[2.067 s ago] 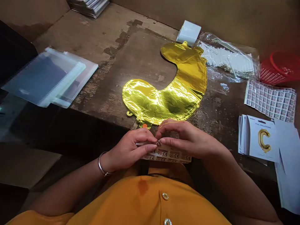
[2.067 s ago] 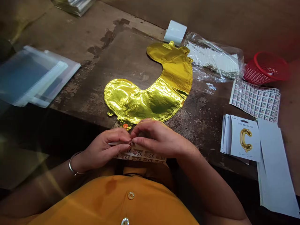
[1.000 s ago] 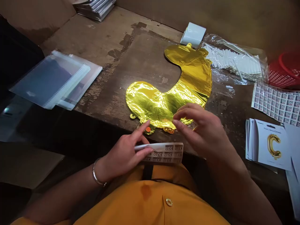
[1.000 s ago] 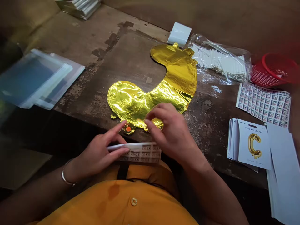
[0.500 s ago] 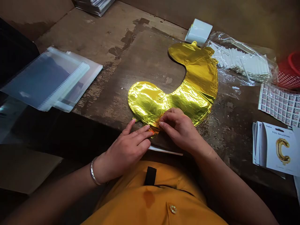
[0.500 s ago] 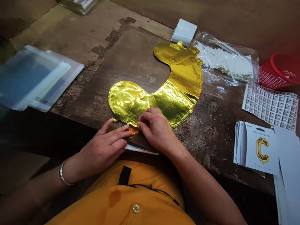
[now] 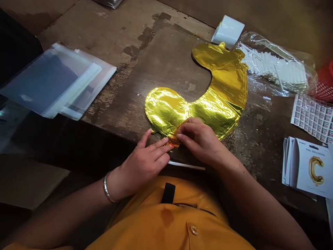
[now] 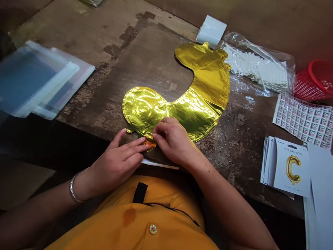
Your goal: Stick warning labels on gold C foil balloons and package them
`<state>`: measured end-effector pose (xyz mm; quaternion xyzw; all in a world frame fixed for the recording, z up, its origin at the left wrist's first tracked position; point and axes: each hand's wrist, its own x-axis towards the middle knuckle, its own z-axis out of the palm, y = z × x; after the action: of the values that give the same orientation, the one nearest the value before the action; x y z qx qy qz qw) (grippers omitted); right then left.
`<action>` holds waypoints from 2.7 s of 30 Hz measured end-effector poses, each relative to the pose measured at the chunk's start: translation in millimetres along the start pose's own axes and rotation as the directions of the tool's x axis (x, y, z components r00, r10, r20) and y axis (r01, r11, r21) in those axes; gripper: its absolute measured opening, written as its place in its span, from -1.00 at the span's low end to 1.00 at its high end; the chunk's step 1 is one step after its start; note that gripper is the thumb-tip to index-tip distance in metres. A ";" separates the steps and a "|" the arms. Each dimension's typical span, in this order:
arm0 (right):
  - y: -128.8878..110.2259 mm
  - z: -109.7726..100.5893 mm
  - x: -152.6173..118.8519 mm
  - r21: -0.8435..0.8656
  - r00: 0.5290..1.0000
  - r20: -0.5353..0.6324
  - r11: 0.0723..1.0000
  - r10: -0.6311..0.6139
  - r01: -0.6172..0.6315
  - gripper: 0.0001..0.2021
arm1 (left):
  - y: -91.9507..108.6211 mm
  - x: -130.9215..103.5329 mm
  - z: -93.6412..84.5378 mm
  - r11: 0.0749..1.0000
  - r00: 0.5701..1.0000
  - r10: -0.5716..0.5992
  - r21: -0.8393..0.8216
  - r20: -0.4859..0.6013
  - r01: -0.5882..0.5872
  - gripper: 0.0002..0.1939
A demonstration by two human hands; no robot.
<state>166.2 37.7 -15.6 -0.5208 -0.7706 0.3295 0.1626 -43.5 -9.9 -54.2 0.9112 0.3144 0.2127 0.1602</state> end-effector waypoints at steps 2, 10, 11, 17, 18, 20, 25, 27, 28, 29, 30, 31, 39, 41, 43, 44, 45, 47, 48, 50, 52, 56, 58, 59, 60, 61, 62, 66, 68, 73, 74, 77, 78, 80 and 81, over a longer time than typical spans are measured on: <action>1.5 1.5 0.4 0.001 1.000 0.002 1.000 -0.001 0.001 -0.86 | 0.0 0.1 0.5 1.000 1.000 0.000 -0.002 -0.010 0.000 -0.85; 4.3 5.2 0.9 -0.050 1.000 -0.004 0.999 0.014 -0.014 -0.87 | -0.1 0.7 0.1 1.000 1.000 -0.008 -0.020 0.000 0.008 -0.85; 4.3 5.7 0.9 -0.057 1.000 -0.009 0.998 0.016 -0.017 -0.87 | -0.1 0.7 0.1 1.000 1.000 -0.008 -0.020 0.000 0.008 -0.85; 4.1 9.4 0.4 -0.098 0.999 -0.046 0.995 0.017 -0.021 -0.87 | 0.4 1.1 -0.3 0.999 1.000 -0.013 -0.032 -0.005 0.013 -0.83; 4.1 10.1 0.5 -0.105 0.998 -0.053 0.994 0.018 -0.023 -0.87 | 0.4 1.1 -0.3 0.999 1.000 -0.013 -0.031 -0.007 0.013 -0.83; 4.1 11.4 0.5 -0.116 0.997 -0.069 0.993 0.018 -0.025 -0.88 | 0.2 1.1 -0.2 1.000 1.000 -0.012 -0.026 -0.007 0.012 -0.83; 3.7 14.1 -0.4 -0.132 0.996 -0.091 0.991 0.011 -0.023 -0.88 | 0.1 0.5 0.7 1.000 1.000 -0.017 -0.025 -0.011 0.017 -0.85; 3.3 15.3 -0.7 -0.150 0.994 -0.107 0.988 0.011 -0.027 -0.88 | 0.8 0.7 0.2 0.999 1.000 -0.023 -0.025 -0.006 0.023 -0.84; 3.1 15.9 -0.6 -0.158 0.993 -0.115 0.987 0.012 -0.030 -0.88 | 1.3 0.9 -0.4 1.000 1.000 -0.021 -0.019 -0.001 0.020 -0.83; 2.8 16.6 -0.3 -0.164 0.992 -0.123 0.986 0.012 -0.032 -0.88 | 1.8 1.4 -1.2 1.000 1.000 -0.012 -0.009 -0.001 0.012 -0.83; 2.6 17.2 0.0 -0.167 0.992 -0.129 0.985 0.012 -0.034 -0.87 | 2.2 2.1 -2.1 1.000 1.000 0.003 0.006 -0.007 -0.003 -0.83; 2.4 17.8 0.5 -0.169 0.991 -0.133 0.985 0.013 -0.036 -0.87 | 2.3 3.1 -3.0 0.999 0.999 0.029 0.023 -0.021 -0.029 -0.82; 1.7 21.1 -3.0 -0.294 0.984 -0.176 0.955 -0.005 -0.048 -0.91 | -7.4 9.5 -3.0 0.992 0.991 0.118 0.038 0.062 -0.121 -0.80; 3.2 22.9 -3.7 -0.342 0.975 -0.222 0.937 -0.003 -0.075 -0.78 | -9.5 8.3 -1.1 0.994 0.992 0.110 0.017 0.060 -0.111 -0.80; 6.1 23.3 -2.7 -0.390 0.969 -0.248 0.914 0.015 -0.114 -0.74 | -10.4 7.3 -0.1 0.995 0.993 0.103 0.000 0.056 -0.103 -0.81; 7.7 22.2 -2.0 -0.413 0.963 -0.267 0.899 0.035 -0.147 -0.77 | -10.5 7.0 -0.2 0.995 0.994 0.097 -0.010 0.057 -0.097 -0.82; 9.2 20.0 -1.6 -0.431 0.952 -0.300 0.882 0.056 -0.188 -0.82 | -10.5 7.0 -0.8 0.996 0.995 0.088 -0.025 0.056 -0.087 -0.83; 10.2 12.7 -3.1 -0.449 0.924 -0.380 0.862 0.052 -0.233 -0.86 | -10.5 7.0 -2.9 0.996 0.996 0.066 -0.068 0.060 -0.062 -0.84; 9.5 8.4 -5.4 -0.461 0.922 -0.386 0.865 0.006 -0.198 -0.85 | -10.6 6.9 -4.4 0.994 0.996 0.059 -0.096 0.068 -0.053 -0.84; 6.5 1.7 -13.1 -0.484 0.955 -0.257 0.875 -0.145 0.002 -0.77 | -11.1 5.3 -7.3 0.989 0.995 0.062 -0.143 0.081 -0.050 -0.84; 4.5 1.0 -21.9 -0.453 0.964 -0.046 0.865 -0.262 0.213 -0.70 | -11.6 1.9 -9.4 0.986 0.997 0.055 -0.160 0.055 -0.045 -0.85; 10.8 15.4 -32.0 -0.390 0.943 -0.065 0.878 -0.326 0.277 -0.77 | -11.8 -7.7 -11.1 0.988 0.999 -0.028 -0.154 -0.023 0.024 -0.88; 14.3 22.6 -32.4 -0.398 0.921 -0.143 0.873 -0.362 0.281 -0.81 | -11.4 -11.4 -11.5 0.987 0.998 -0.052 -0.154 -0.017 0.049 -0.88; 14.8 24.6 -31.9 -0.397 0.915 -0.163 0.874 -0.368 0.281 -0.82 | -11.1 -12.7 -11.7 0.987 0.998 -0.059 -0.151 -0.018 0.055 -0.88; 14.3 25.4 -31.1 -0.385 0.915 -0.181 0.882 -0.361 0.272 -0.82 | -10.7 -13.6 -12.0 0.988 0.998 -0.065 -0.145 -0.023 0.061 -0.88; 13.3 24.8 -29.9 -0.359 0.921 -0.206 0.901 -0.330 0.242 -0.82 | -10.5 -14.0 -12.3 0.988 0.997 -0.070 -0.137 -0.027 0.066 -0.88; 12.0 23.0 -28.3 -0.313 0.931 -0.244 0.931 -0.270 0.188 -0.82 | -10.4 -14.1 -12.6 0.990 0.997 -0.073 -0.127 -0.032 0.068 -0.88; 11.2 9.4 -17.3 0.068 0.940 -0.315 0.991 0.131 -0.115 -0.80 | -11.4 -11.2 -15.5 0.994 0.996 -0.085 -0.074 -0.032 0.083 -0.88; 14.3 2.7 -10.2 0.240 0.927 -0.272 0.951 0.260 -0.196 -0.73 | -12.0 -8.5 -18.4 0.995 0.995 -0.092 -0.044 -0.037 0.090 -0.88; 21.5 -5.1 1.7 0.300 0.901 -0.248 0.913 0.355 -0.277 -0.70 | -8.6 -2.0 -29.9 0.997 0.993 -0.078 0.017 -0.090 0.079 -0.94; 22.2 -5.2 2.5 0.292 0.900 -0.250 0.914 0.356 -0.281 -0.71 | -7.1 -0.4 -32.2 0.997 0.992 -0.070 0.022 -0.103 0.072 -0.95; 24.0 -4.1 3.8 0.258 0.904 -0.271 0.930 0.330 -0.262 -0.71 | -3.0 7.9 -36.5 1.000 0.999 -0.016 0.001 -0.048 0.016 -0.93; 24.5 -3.7 4.0 0.245 0.906 -0.282 0.937 0.315 -0.249 -0.70 | -2.3 12.2 -36.7 1.000 1.000 0.013 -0.021 0.004 -0.013 -0.92; 25.3 -3.1 4.3 0.228 0.911 -0.293 0.947 0.289 -0.227 -0.70 | -2.7 22.7 -35.2 0.996 0.992 0.060 -0.067 0.110 -0.053 -0.89; 25.4 -3.0 4.2 0.225 0.913 -0.294 0.949 0.283 -0.222 -0.69 | -3.9 28.5 -33.5 0.995 0.986 0.071 -0.087 0.152 -0.058 -0.89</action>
<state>183.9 48.6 -31.0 -0.6455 -0.6252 0.3288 0.2904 -41.6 16.6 -18.9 0.9273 0.2623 0.1594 0.2144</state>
